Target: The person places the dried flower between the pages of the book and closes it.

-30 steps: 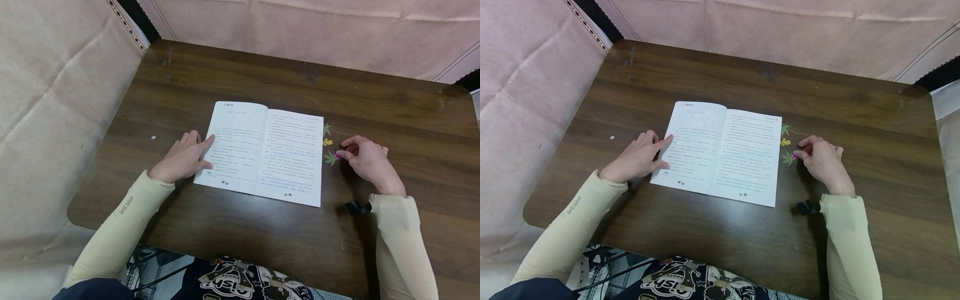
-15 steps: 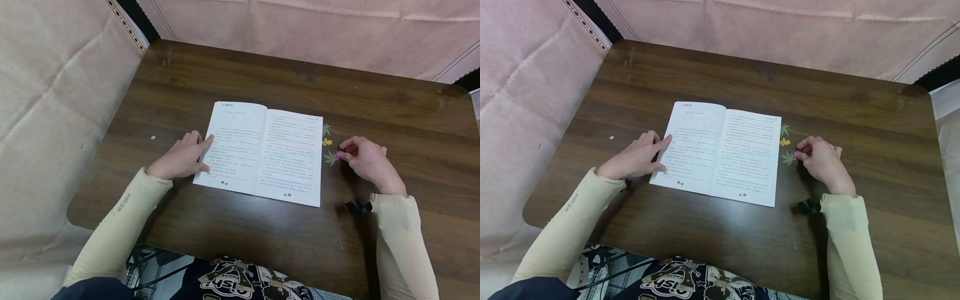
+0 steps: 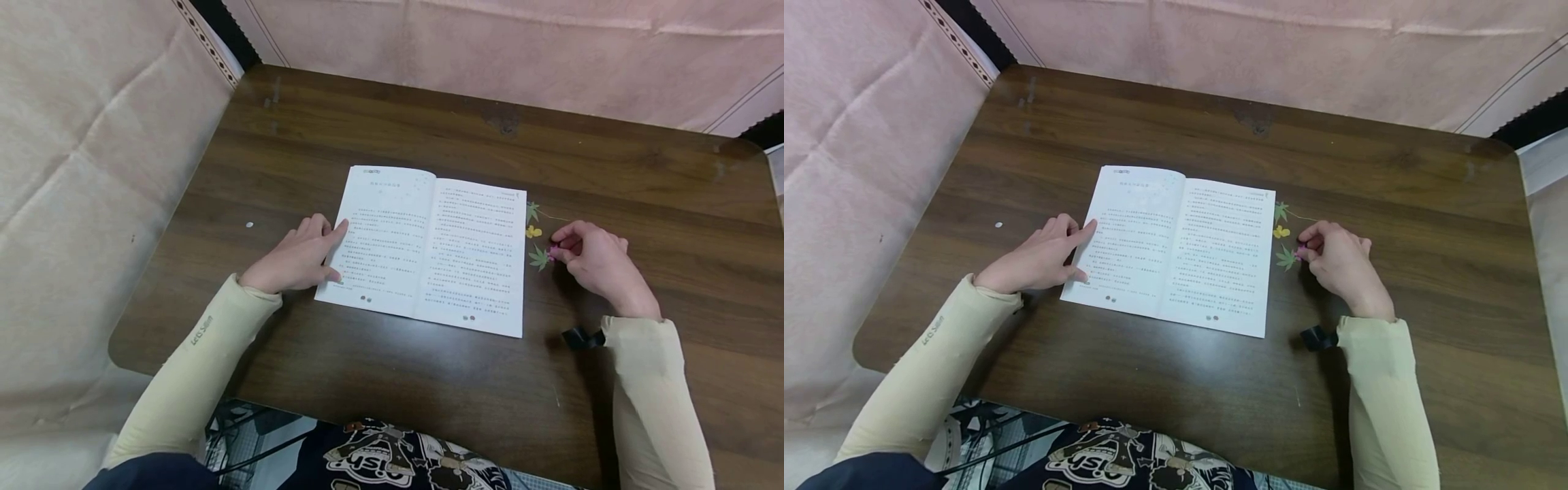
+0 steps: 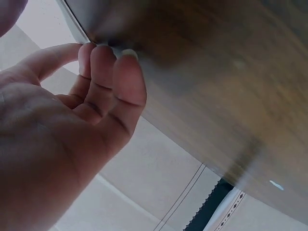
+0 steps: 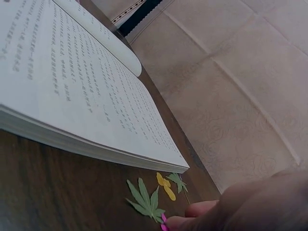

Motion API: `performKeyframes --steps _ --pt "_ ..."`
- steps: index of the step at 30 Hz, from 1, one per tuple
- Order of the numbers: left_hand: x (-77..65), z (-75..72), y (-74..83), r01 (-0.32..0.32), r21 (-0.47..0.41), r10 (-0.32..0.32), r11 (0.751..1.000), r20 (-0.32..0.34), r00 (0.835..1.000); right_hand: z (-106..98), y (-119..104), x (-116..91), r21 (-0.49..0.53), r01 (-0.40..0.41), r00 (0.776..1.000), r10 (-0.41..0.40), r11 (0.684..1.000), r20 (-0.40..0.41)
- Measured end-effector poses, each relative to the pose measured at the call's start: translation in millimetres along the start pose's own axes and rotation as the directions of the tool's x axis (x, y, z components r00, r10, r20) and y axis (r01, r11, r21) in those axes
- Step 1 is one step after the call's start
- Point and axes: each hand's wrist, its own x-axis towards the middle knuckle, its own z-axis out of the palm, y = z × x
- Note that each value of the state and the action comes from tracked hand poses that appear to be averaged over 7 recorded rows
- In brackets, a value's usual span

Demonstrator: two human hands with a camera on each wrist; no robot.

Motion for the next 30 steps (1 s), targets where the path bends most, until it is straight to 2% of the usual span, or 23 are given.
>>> performKeyframes --steps 9,23,30 --pt "0.0 1.5 2.3 0.052 -0.023 -0.052 0.998 -0.014 0.999 -0.1 -0.8 1.0 0.002 0.001 1.0 -0.001 1.0 -0.009" --pt "0.1 -0.6 4.0 0.047 -0.038 -0.048 0.998 -0.024 0.999 -1.0 -3.5 0.7 -0.001 -0.009 1.0 0.009 1.0 -0.01" --pt "-1.2 0.7 2.8 0.053 -0.043 -0.054 0.998 -0.023 0.998 -2.0 -5.4 -0.8 -0.033 -0.042 0.998 0.04 0.999 -0.044"
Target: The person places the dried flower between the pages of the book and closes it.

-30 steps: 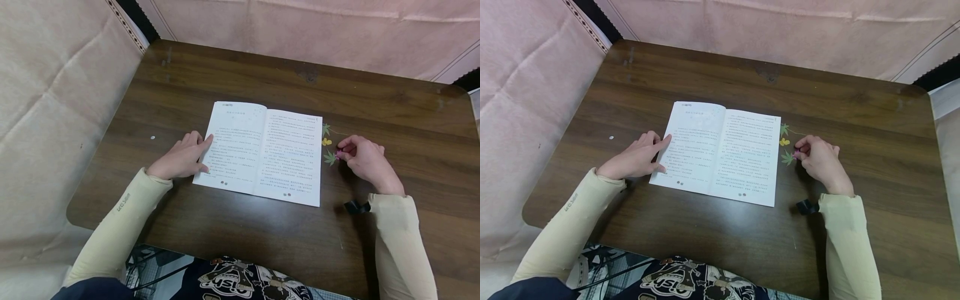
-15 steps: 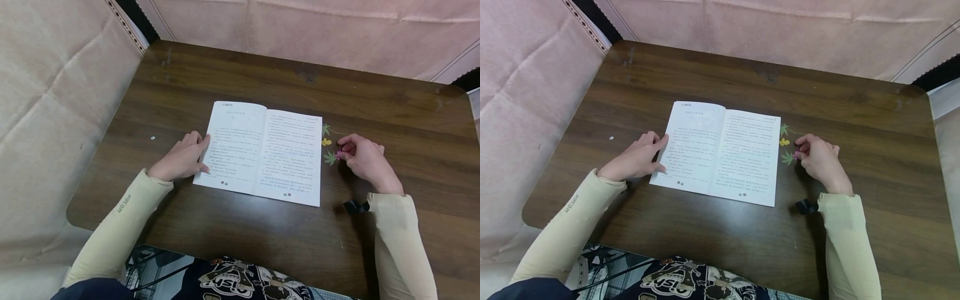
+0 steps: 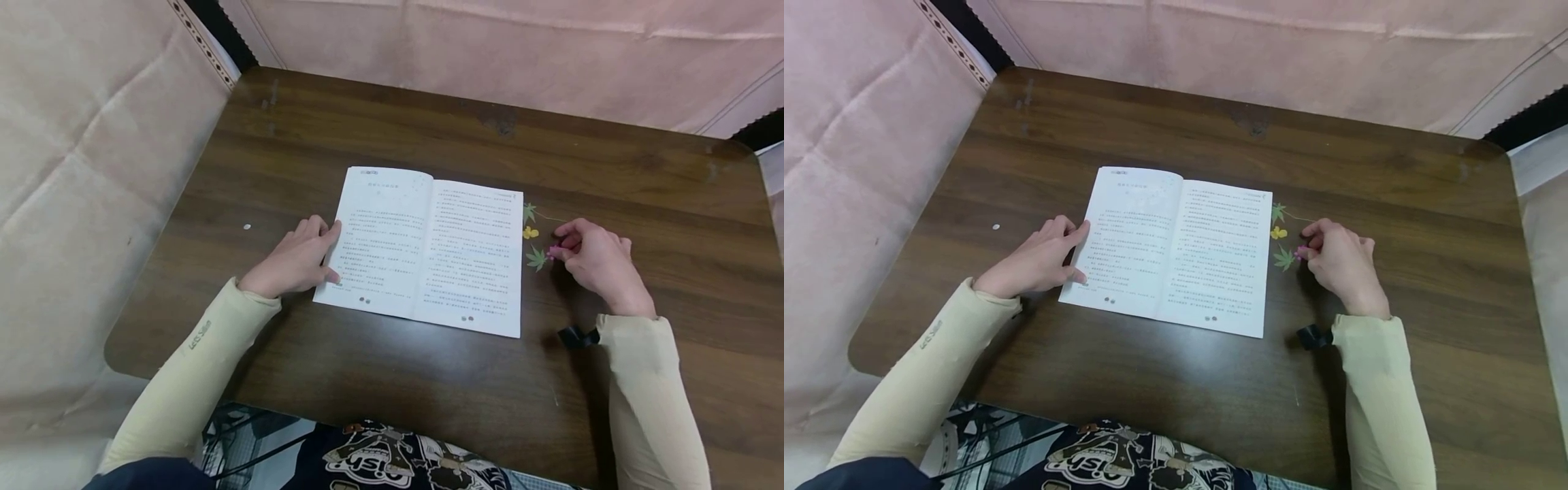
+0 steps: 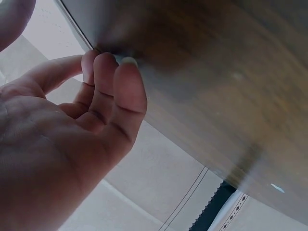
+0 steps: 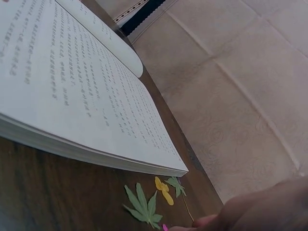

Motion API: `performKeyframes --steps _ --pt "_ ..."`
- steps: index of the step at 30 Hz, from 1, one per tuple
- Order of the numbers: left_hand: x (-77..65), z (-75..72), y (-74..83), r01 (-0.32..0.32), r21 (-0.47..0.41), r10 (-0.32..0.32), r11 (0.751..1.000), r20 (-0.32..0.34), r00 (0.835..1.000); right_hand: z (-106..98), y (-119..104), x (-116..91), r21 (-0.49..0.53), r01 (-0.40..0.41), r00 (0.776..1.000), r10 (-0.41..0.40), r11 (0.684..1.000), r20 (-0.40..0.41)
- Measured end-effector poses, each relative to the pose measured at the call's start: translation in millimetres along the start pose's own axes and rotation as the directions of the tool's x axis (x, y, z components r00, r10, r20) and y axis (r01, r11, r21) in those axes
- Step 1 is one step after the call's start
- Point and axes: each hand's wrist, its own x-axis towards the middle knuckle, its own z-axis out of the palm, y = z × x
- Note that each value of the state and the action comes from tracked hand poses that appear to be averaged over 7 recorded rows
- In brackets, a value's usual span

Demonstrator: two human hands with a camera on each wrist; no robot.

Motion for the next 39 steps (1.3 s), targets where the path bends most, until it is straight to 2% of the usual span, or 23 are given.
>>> performKeyframes --steps 9,23,39 --pt "-0.7 -0.7 0.6 -0.007 -0.009 0.007 1.0 -0.008 1.0 -1.4 2.3 -0.1 0.004 -0.032 0.999 0.032 0.999 0.016" --pt "0.4 -1.0 0.7 -0.006 0.002 0.006 1.0 0.007 1.0 -1.6 2.7 -1.7 0.009 -0.008 1.0 0.007 1.0 0.014" --pt "0.8 0.2 0.0 -0.004 0.013 0.004 1.0 0.002 1.0 -1.6 2.6 -3.5 0.05 -0.026 0.999 0.024 0.998 0.045"
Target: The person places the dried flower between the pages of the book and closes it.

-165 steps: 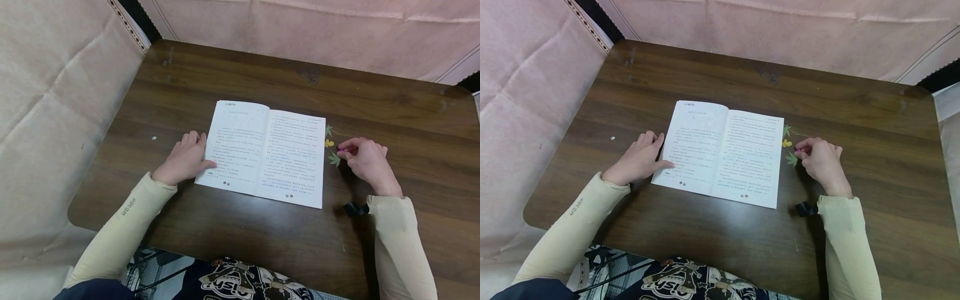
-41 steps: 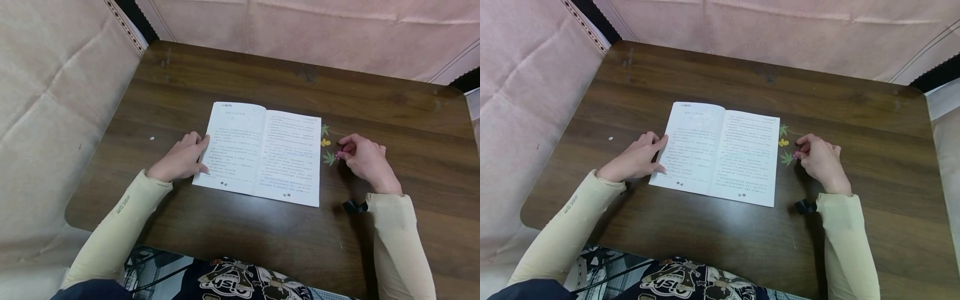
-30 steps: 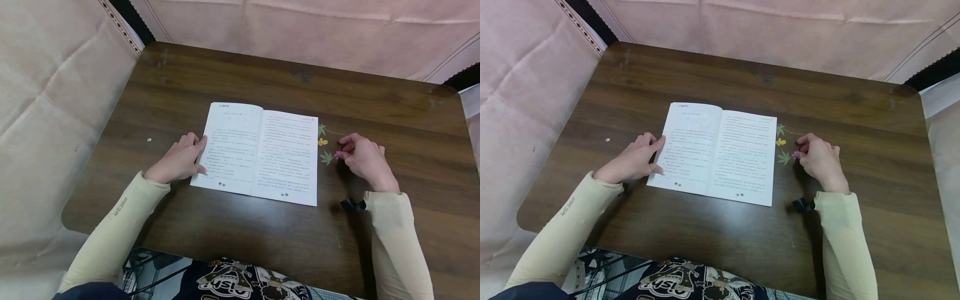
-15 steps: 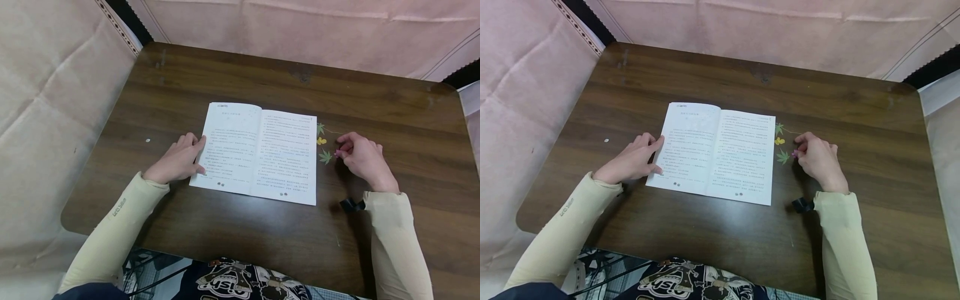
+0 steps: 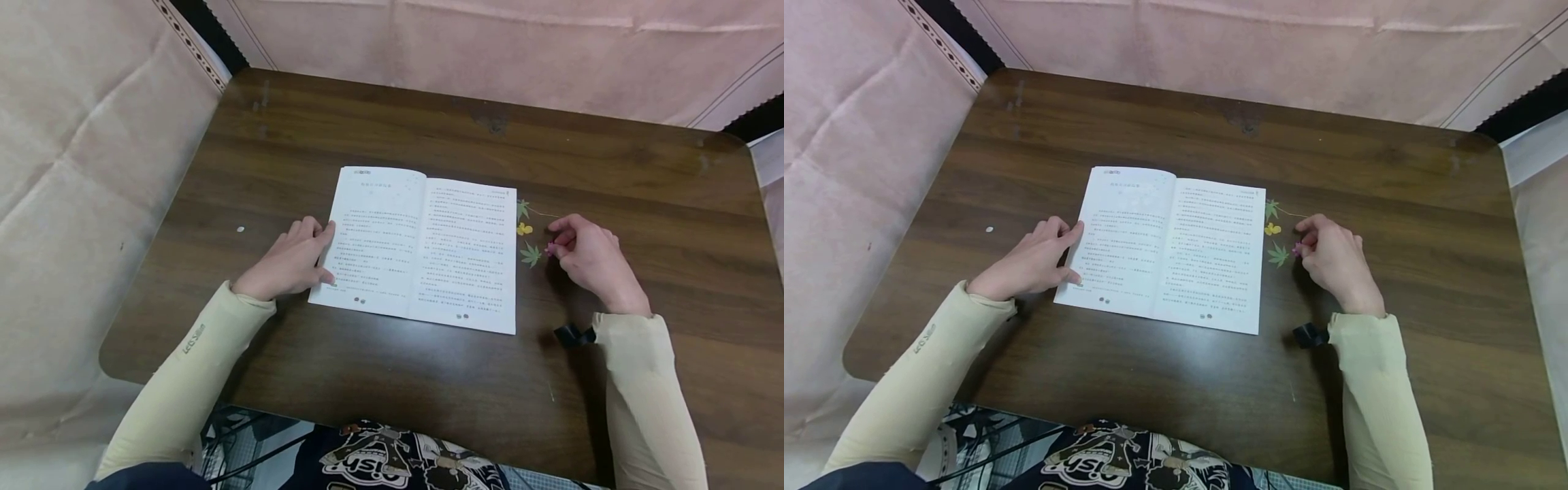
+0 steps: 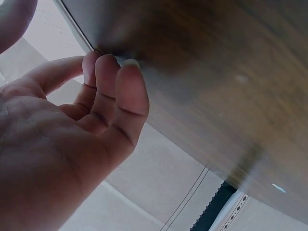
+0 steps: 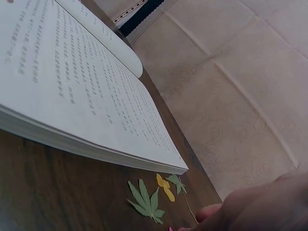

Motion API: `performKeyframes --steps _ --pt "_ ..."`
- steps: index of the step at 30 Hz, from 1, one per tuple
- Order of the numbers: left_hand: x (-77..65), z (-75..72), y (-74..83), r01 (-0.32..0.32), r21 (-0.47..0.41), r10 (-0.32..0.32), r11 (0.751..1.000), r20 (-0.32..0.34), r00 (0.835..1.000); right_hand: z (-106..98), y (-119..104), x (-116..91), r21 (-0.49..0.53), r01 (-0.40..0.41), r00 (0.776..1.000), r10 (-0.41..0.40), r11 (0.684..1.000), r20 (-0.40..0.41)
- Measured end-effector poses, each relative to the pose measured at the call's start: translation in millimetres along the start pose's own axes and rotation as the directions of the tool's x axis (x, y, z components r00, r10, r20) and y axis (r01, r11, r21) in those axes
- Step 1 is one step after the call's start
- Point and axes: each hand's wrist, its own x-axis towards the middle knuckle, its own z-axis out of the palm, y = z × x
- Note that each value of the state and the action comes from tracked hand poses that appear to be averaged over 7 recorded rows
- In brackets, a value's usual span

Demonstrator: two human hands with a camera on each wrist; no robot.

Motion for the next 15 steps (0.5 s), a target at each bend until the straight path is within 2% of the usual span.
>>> performKeyframes --steps 15 --pt "0.6 0.4 -1.1 -0.006 -0.009 0.006 1.0 -0.015 1.0 1.6 -3.7 -0.5 0.021 0.0 1.0 0.0 1.0 0.003"
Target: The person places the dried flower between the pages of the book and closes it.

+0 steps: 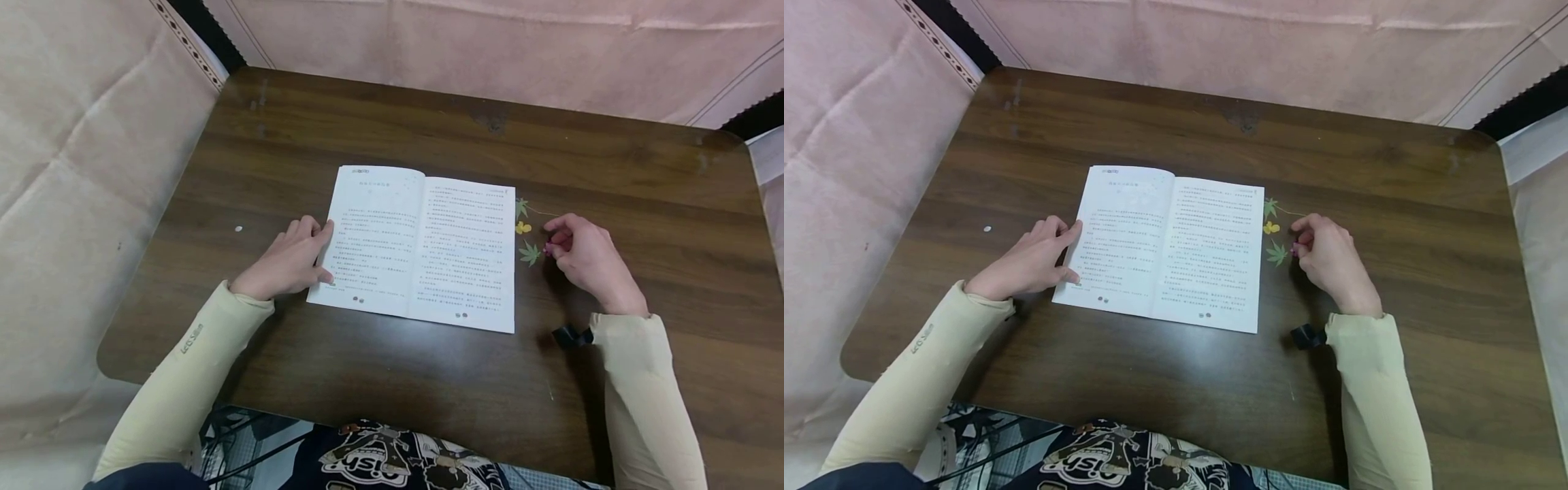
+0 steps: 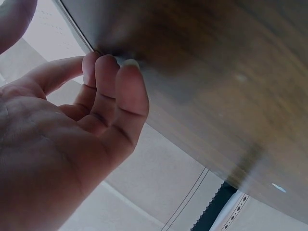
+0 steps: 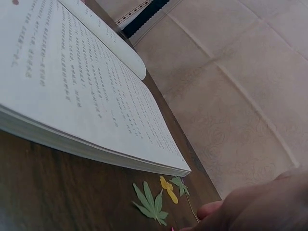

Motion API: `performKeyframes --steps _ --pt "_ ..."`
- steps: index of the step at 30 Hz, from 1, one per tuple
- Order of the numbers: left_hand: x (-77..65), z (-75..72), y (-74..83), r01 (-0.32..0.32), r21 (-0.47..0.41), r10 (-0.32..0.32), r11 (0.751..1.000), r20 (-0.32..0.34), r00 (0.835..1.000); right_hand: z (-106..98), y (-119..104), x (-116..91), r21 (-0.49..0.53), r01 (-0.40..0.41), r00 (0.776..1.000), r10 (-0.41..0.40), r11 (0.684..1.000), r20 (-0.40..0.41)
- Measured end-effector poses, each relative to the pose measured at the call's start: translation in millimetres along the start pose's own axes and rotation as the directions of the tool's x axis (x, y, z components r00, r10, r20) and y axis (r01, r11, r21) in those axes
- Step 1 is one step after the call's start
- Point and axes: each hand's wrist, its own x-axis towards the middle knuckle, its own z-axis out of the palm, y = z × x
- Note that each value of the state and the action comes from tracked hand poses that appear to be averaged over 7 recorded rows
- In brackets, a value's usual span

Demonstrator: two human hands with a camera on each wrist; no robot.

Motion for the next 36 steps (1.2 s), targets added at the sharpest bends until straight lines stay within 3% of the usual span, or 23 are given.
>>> performKeyframes --steps 36 --pt "1.2 -1.8 1.1 0.013 0.018 -0.014 1.0 0.018 1.0 -6.1 -0.6 -4.9 -0.019 0.053 0.997 -0.054 0.998 -0.046"
